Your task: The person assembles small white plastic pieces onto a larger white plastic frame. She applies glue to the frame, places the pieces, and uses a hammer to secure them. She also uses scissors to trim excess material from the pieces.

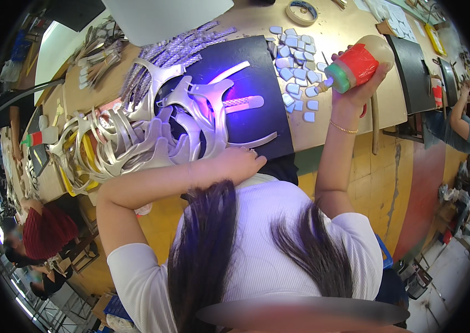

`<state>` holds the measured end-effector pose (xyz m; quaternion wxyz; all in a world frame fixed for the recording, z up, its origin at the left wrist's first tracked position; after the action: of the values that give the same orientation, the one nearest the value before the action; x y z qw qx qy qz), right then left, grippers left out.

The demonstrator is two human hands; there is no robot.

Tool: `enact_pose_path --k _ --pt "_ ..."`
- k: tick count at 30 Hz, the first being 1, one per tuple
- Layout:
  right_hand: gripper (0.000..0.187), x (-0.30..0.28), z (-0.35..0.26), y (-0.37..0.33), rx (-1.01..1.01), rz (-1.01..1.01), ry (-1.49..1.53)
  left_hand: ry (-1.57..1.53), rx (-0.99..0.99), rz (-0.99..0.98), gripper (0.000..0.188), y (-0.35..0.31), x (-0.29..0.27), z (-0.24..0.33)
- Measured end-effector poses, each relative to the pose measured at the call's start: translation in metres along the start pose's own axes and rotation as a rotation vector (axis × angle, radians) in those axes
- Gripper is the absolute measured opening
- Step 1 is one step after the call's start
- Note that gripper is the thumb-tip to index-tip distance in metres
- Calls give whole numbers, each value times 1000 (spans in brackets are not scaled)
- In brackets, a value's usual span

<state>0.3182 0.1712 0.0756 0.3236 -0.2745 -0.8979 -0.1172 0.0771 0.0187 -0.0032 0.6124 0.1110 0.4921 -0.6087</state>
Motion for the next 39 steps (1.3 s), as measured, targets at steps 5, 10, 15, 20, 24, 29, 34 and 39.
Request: enact_pose_path --k 5,10,15,20,24,29,34,39 --pt "81 -1 0 0 -5 5 -5 -370 82 44 41 -4 -40 -8" --pt "81 1 2 -3 25 12 -1 -619 -22 173 34 -14 -75 -21" --pt "82 7 1 -17 35 -35 -45 -1258 -134 186 26 -13 -77 -37" --pt "89 20 -13 -37 -83 -140 -192 -1271 -247 294 27 -16 -91 -49" --pt "92 37 -14 -54 -70 -296 -97 -1261 -300 271 29 -19 -96 -45" --pt "91 51 -18 -58 -178 -352 -244 -1310 -300 277 30 -22 -98 -44" --pt "90 56 -19 -59 -219 -366 -298 -1347 -282 259 29 -21 -95 -46" --pt "91 59 -20 -60 -217 -394 -329 -1354 -298 258 30 -22 -94 -48"
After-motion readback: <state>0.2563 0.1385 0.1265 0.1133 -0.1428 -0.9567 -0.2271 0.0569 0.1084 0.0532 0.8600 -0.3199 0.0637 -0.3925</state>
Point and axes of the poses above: each hand's wrist, its own y-axis towards the middle knuckle, its own x-axis out of the palm, z = x × y, the point moved 10 cm from there along y, towards the middle knuckle, and after that the axes turned 5 degrees about y, right-handed, at the moved point
